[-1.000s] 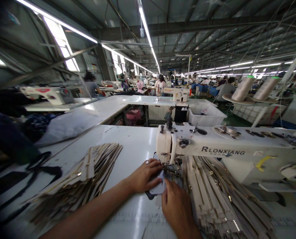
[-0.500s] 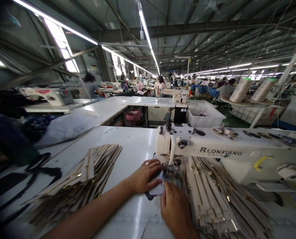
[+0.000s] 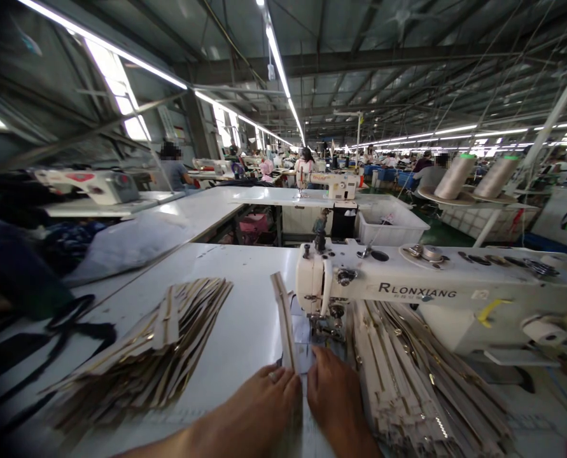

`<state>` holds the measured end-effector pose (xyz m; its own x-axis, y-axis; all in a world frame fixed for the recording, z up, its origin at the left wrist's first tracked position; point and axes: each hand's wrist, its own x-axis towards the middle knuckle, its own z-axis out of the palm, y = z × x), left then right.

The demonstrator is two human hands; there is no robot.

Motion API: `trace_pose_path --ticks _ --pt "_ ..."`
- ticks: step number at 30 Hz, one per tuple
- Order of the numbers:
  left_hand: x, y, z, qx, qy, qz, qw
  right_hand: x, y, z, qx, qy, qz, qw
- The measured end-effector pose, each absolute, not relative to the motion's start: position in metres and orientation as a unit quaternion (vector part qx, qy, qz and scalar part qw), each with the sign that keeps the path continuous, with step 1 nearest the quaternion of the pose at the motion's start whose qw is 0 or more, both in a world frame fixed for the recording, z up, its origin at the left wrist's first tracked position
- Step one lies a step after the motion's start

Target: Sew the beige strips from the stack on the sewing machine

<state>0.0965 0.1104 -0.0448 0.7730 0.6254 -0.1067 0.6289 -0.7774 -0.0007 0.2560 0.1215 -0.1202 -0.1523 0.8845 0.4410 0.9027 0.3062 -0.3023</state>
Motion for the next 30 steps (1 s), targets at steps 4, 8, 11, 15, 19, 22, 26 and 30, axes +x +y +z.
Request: trace_pose_path --ticks 4,8,11,15,19,22,26,30 --pt "0.087 0.115 -0.029 0.941 0.334 -0.036 0.042 0.256 0.121 -0.119 -0.607 -0.745 0.001 0.277" --pt "0.074 0.156 -0.024 0.934 0.349 0.036 0.073 0.257 0.122 -0.119 -0.604 -0.736 0.007 0.306" --pt "0.073 0.177 -0.03 0.942 0.311 0.018 0.127 0.259 0.122 -0.12 -0.598 -0.729 0.001 0.333" --pt "0.074 0.179 -0.032 0.942 0.301 -0.029 0.145 0.261 0.122 -0.122 -0.582 -0.72 -0.011 0.378" --pt "0.068 0.161 -0.001 0.942 0.248 0.01 0.226 0.263 0.122 -0.122 -0.568 -0.707 -0.008 0.422" --pt "0.062 0.142 0.041 0.896 0.209 0.151 0.362 0.263 0.121 -0.122 -0.555 -0.705 0.008 0.442" --pt "0.064 0.13 0.069 0.756 0.253 0.306 0.52 0.262 0.121 -0.122 -0.562 -0.701 0.054 0.436" --pt "0.08 0.138 0.028 0.627 0.354 0.261 0.643 0.263 0.12 -0.12 -0.573 -0.673 0.099 0.457"
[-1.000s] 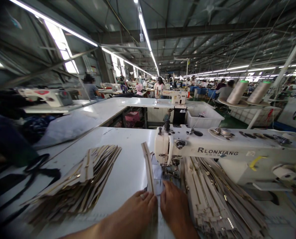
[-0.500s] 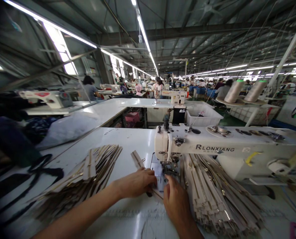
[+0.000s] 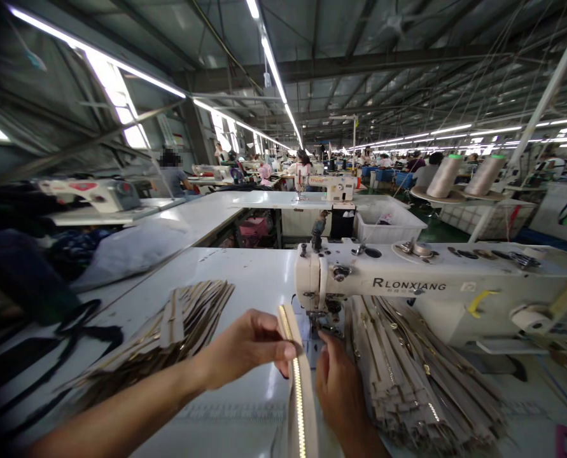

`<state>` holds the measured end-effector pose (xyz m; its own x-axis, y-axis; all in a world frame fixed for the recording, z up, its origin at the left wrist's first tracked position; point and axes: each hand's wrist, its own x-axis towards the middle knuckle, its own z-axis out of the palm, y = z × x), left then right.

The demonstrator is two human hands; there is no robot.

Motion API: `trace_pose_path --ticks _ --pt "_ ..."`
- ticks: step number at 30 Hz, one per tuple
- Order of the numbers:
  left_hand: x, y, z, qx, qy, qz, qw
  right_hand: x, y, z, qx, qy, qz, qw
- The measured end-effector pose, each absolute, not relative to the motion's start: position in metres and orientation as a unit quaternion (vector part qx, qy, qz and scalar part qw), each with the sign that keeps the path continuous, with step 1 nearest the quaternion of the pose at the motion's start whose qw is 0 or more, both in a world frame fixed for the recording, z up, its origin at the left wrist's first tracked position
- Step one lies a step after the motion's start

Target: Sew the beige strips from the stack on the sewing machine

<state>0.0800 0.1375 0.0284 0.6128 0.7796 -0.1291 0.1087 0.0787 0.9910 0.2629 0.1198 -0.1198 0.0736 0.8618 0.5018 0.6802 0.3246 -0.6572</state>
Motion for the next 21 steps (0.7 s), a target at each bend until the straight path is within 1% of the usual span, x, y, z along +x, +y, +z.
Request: trace_pose_path --ticks 3,5,7,10,11,13,15,16,17,18,21 --pt "0.093 0.146 -0.023 0.571 0.432 0.214 0.665 0.263 0.118 -0.113 -0.566 -0.653 0.109 0.491" --pt "0.1 0.15 -0.051 0.551 0.468 0.201 0.661 0.261 0.118 -0.11 -0.548 -0.665 0.128 0.491" --pt "0.103 0.154 -0.068 0.552 0.484 0.192 0.651 0.259 0.118 -0.109 -0.541 -0.682 0.143 0.471" --pt "0.103 0.159 -0.07 0.6 0.496 0.146 0.61 0.256 0.121 -0.114 -0.565 -0.685 0.14 0.439" --pt "0.102 0.161 -0.067 0.636 0.497 0.116 0.578 0.255 0.123 -0.117 -0.574 -0.684 0.135 0.43" --pt "0.099 0.165 -0.058 0.73 0.506 0.072 0.453 0.255 0.125 -0.122 -0.583 -0.689 0.118 0.413" --pt "0.096 0.171 -0.052 0.808 0.508 0.084 0.287 0.255 0.127 -0.125 -0.587 -0.698 0.093 0.4" --pt "0.095 0.174 -0.051 0.835 0.492 0.109 0.223 0.255 0.128 -0.126 -0.589 -0.701 0.082 0.394" --pt "0.094 0.177 -0.053 0.857 0.462 0.136 0.184 0.255 0.128 -0.127 -0.591 -0.703 0.075 0.389" --pt "0.094 0.18 -0.057 0.876 0.423 0.159 0.169 0.255 0.128 -0.128 -0.593 -0.704 0.07 0.385" --pt "0.092 0.185 -0.074 0.913 0.324 0.188 0.158 0.255 0.127 -0.128 -0.6 -0.701 0.061 0.381"
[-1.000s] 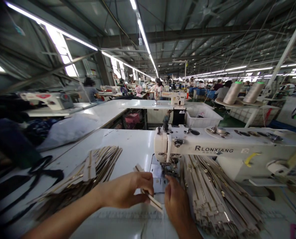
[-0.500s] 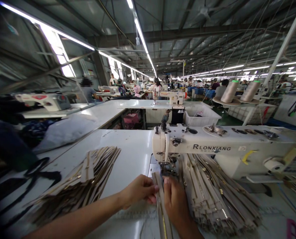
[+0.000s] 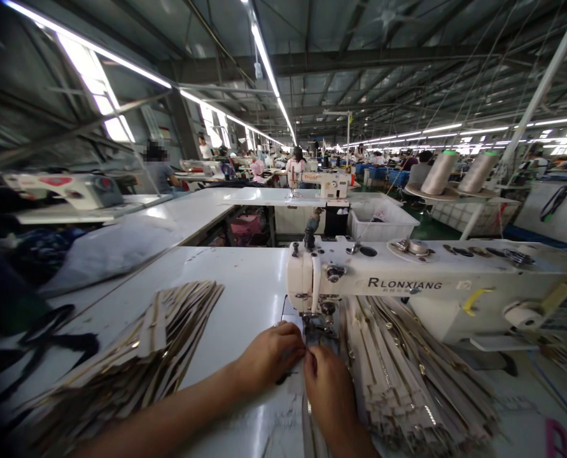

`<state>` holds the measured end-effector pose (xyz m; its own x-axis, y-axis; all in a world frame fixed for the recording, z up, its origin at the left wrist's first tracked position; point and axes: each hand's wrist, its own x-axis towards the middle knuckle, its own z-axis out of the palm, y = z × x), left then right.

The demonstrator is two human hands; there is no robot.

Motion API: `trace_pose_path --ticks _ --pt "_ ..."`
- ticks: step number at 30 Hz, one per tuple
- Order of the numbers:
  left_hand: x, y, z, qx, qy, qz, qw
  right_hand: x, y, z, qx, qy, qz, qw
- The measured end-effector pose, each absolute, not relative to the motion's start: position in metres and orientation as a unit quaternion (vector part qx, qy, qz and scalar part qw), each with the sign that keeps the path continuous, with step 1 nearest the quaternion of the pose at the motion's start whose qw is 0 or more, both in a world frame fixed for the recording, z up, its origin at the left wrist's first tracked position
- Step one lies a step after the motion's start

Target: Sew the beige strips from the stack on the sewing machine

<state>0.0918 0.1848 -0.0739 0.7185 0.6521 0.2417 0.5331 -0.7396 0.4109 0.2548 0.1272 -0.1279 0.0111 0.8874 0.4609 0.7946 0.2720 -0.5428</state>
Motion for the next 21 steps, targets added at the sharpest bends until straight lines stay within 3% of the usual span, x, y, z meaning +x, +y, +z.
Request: trace_pose_path --ticks 8,21 --pt "0.087 0.183 -0.09 0.936 0.288 0.194 0.063 0.254 0.126 -0.129 -0.595 -0.702 0.049 0.388" --pt "0.088 0.182 -0.081 0.955 0.265 0.13 0.041 0.255 0.127 -0.133 -0.612 -0.704 0.019 0.361"
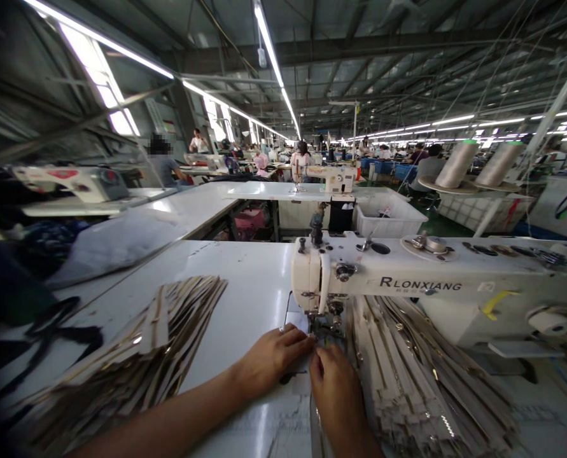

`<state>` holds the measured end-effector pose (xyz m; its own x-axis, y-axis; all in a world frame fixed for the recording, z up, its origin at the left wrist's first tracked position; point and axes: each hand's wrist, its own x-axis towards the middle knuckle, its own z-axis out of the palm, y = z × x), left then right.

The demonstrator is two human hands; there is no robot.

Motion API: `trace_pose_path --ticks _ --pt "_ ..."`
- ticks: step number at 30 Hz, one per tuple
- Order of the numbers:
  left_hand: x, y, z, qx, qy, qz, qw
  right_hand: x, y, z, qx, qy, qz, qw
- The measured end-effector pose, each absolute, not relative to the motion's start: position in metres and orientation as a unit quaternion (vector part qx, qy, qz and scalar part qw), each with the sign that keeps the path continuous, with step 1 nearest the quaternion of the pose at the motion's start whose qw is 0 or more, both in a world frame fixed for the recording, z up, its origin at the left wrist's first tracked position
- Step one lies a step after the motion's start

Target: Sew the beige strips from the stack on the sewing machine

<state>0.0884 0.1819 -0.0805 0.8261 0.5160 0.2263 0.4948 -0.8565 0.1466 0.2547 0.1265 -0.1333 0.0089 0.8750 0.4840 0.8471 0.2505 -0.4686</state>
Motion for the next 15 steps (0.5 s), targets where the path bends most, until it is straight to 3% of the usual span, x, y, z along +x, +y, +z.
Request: trace_pose_path --ticks 15 --pt "0.0898 0.1856 -0.0765 0.952 0.254 0.149 0.081 0.2537 0.1255 -0.1299 -0.61 -0.722 -0.021 0.328"
